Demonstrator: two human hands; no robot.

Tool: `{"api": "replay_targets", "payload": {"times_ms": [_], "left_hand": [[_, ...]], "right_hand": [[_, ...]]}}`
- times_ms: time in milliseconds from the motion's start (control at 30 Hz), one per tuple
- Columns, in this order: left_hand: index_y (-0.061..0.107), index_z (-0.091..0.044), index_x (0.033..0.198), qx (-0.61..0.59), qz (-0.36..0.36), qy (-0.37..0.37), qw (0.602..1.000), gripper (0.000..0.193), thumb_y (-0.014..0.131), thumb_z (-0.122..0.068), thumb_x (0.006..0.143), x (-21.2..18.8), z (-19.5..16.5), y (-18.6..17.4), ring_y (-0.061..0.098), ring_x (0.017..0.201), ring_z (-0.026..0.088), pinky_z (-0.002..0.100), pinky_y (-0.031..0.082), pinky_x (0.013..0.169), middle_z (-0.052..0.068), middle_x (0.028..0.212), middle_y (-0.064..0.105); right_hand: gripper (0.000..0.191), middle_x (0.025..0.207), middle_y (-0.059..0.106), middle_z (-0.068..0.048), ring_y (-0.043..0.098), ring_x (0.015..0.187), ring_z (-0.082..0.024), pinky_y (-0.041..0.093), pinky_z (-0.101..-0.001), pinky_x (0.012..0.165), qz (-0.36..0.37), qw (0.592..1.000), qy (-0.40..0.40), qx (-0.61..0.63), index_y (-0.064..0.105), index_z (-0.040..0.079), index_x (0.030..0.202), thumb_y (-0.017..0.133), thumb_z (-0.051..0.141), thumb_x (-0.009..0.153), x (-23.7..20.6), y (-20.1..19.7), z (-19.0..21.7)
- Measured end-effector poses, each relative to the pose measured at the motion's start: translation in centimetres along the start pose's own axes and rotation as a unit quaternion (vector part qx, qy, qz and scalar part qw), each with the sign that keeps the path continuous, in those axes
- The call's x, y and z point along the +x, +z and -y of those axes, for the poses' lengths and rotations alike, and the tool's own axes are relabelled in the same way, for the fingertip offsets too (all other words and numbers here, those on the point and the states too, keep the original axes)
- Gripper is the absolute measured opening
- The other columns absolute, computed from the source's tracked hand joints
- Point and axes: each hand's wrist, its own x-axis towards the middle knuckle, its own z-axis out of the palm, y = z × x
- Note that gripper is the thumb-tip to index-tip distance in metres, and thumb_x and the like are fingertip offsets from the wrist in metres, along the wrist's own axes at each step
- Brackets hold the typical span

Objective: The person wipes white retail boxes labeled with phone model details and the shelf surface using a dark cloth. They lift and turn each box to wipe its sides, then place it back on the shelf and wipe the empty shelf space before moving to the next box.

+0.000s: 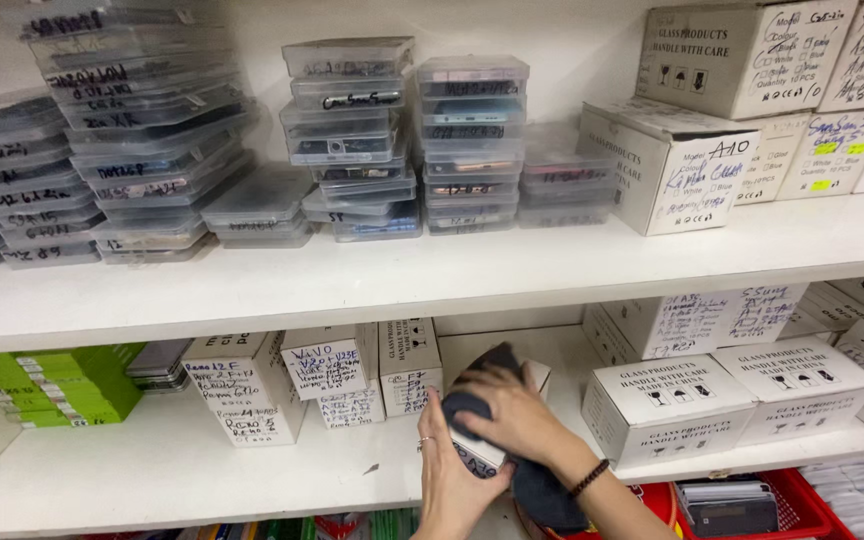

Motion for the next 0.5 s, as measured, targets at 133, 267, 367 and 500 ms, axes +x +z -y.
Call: {"api": "replay_targets", "payload": {"times_ms": [133,267,367,500], "left_hand": [[0.0,-0.003,0.158,0.029,0.024,-0.022,0.999,0.143,0.098,-0.023,0.056,0.0,0.6,-0.9,0.035,0.138,0.045,0.051,0.034,0.111,0.029,0.152,0.027],[0.015,-0.013,0.162,0.061,0.038,-0.039,0.997,0.137,0.096,-0.027,0.052,0.0,1.2,0.1,0.04,0.135,0.041,0.049,0.037,0.11,0.022,0.152,0.034],[0.04,-0.013,0.152,0.078,0.037,-0.022,0.996,0.112,0.096,-0.028,0.056,-0.2,2.1,0.8,0.042,0.134,0.043,0.05,0.038,0.109,0.022,0.147,0.037],[0.064,-0.007,0.134,0.06,-0.013,0.04,0.997,0.087,0.095,-0.029,0.055,-0.4,3.6,0.7,0.047,0.131,0.043,0.052,0.039,0.107,0.023,0.142,0.04]], "right_hand": [[0.054,0.142,0.059,-0.009,0.047,0.137,-0.038,0.034,-0.0601,0.114,-0.105,0.985,0.136,-0.022,0.066,0.022,0.132,0.062,0.051,0.086,1.4,0.2,-1.7],[0.052,0.145,0.058,-0.01,0.046,0.138,-0.041,0.03,-0.0642,0.107,-0.088,0.994,0.052,-0.035,0.072,0.025,0.128,0.067,0.048,0.082,0.8,1.9,-1.8],[0.053,0.135,0.067,-0.012,0.062,0.123,-0.038,0.046,-0.0512,0.103,-0.107,0.978,0.176,0.025,0.07,0.021,0.129,0.065,0.048,0.084,1.7,1.5,-3.3],[0.061,0.122,0.074,-0.019,0.072,0.104,-0.03,0.055,-0.0371,0.093,-0.075,0.899,0.374,0.216,0.071,0.006,0.13,0.065,0.053,0.092,5.3,-1.1,-8.6]]}}
